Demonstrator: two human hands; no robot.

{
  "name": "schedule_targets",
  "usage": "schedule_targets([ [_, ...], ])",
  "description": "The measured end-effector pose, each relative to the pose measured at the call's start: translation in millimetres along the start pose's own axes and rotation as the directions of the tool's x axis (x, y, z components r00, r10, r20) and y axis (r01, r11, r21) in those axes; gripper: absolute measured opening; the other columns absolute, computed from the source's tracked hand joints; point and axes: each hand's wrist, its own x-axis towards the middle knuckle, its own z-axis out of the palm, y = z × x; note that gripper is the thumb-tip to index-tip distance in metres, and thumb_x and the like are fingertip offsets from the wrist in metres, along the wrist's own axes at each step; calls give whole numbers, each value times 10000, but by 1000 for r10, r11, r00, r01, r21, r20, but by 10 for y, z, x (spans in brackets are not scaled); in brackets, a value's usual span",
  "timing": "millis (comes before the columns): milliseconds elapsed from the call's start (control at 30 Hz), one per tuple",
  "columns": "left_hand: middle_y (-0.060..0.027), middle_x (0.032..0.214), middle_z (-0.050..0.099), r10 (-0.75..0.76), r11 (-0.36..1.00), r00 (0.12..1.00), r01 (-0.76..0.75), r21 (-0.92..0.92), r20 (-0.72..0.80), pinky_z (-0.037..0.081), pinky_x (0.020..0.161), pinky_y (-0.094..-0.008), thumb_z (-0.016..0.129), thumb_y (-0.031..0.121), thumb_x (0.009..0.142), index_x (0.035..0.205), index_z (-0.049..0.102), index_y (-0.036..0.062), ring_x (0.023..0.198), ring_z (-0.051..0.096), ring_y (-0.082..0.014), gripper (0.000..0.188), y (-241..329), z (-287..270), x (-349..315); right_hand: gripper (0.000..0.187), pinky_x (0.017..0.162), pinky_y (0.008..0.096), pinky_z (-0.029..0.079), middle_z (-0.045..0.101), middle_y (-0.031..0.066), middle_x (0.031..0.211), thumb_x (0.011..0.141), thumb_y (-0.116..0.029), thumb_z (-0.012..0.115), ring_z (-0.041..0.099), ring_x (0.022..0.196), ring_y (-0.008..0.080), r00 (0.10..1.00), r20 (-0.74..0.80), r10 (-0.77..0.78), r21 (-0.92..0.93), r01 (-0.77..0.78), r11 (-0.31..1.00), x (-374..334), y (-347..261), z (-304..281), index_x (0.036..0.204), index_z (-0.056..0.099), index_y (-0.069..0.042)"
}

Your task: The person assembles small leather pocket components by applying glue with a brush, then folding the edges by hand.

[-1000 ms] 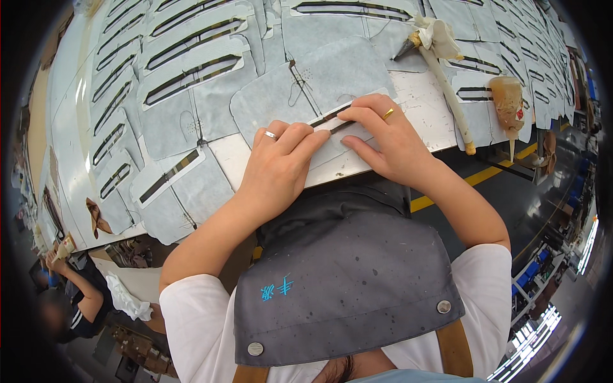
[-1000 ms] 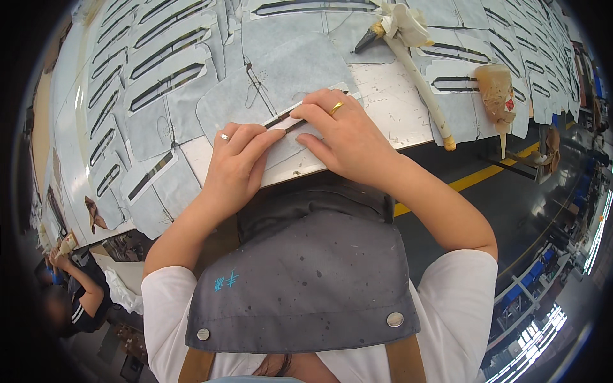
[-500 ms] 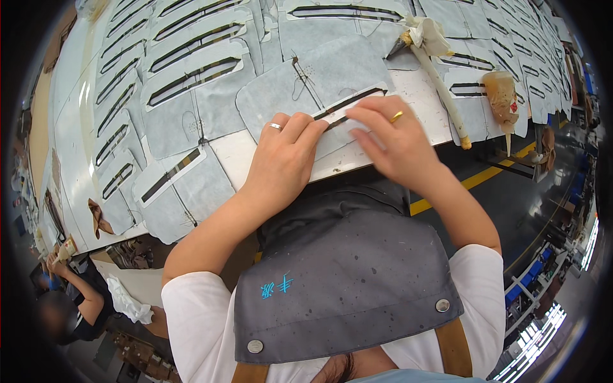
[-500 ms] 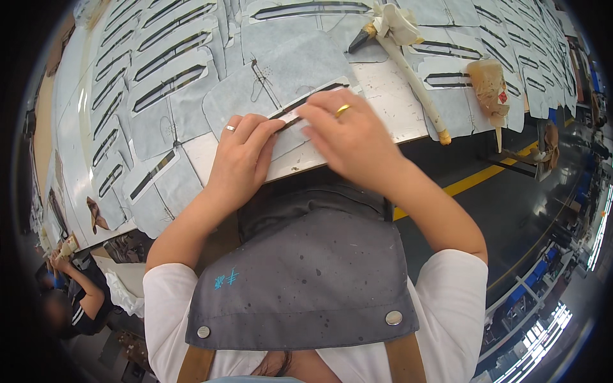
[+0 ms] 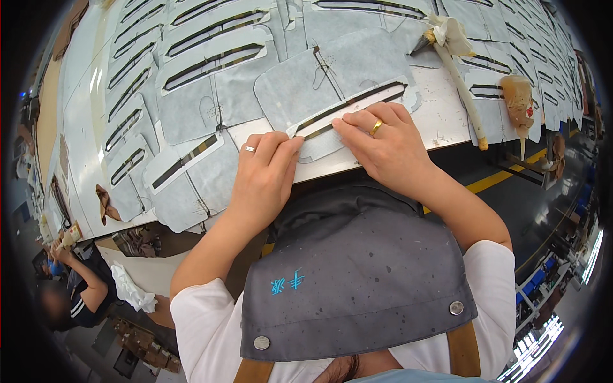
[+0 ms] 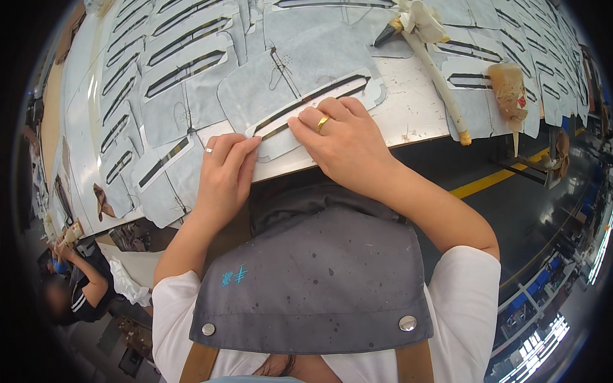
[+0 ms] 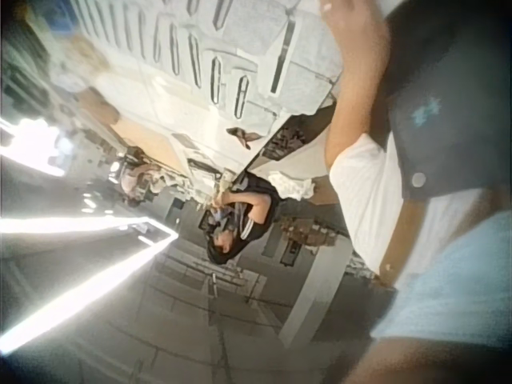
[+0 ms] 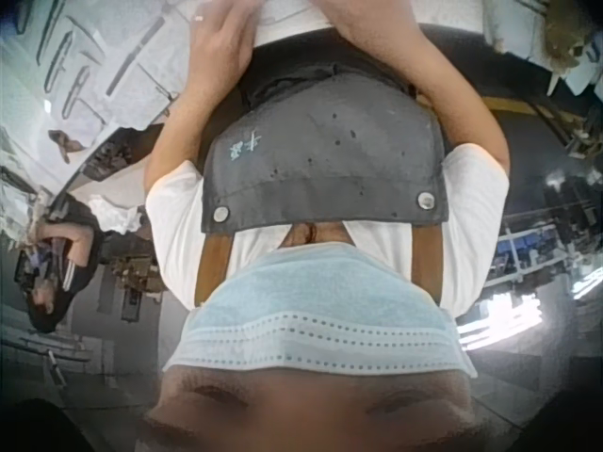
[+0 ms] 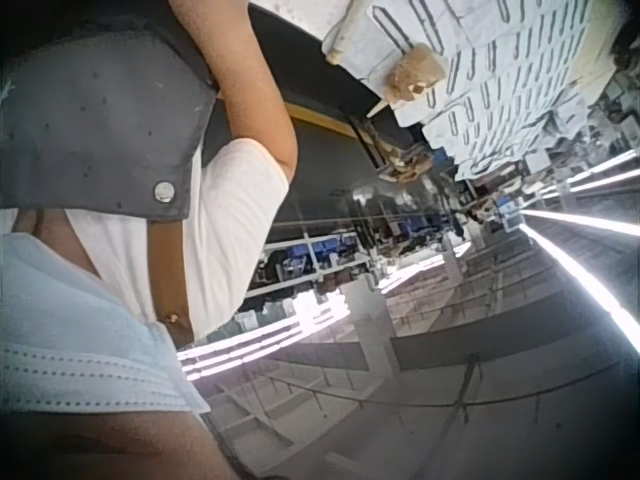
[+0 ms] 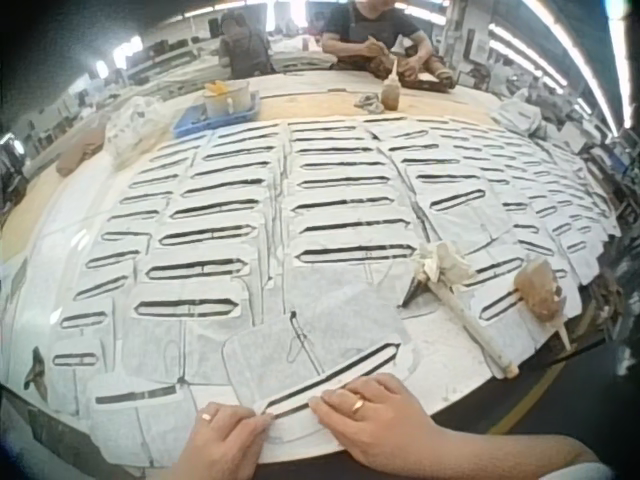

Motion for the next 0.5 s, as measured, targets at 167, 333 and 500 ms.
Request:
schedule_targets([
  [167,-120,945,568,0,999,999,-3,-52,-50,438,735,-376,654,-21,818,986,610,9,843,531,-298,176,13,42,3,244,946,354,377,602,-10,1028,774,-112,597,555,1008,157,984,59,-169,-92,173,981,88,-44,18,1014,638,-121],
  [333,-119,956,563,-105,988,992,96,-123,-69,440,744,-374,671,-11,801,965,601,17,840,527,-303,180,-6,62,-73,276,922,375,371,620,35,1066,789,-45,631,548,1064,234,978,-170,125,-206,-159,965,-5,477,-285,1055,667,-110],
  [500,-105,1038,590,20,993,992,-34,-112,-124,442,791,-373,664,-6,791,1006,615,29,940,560,-293,224,202,128,65,271,887,430,410,599,76,1044,891,-121,610,537,1033,292,848,-372,378,-360,-507,783,-472,972,-562,1153,615,-49],
])
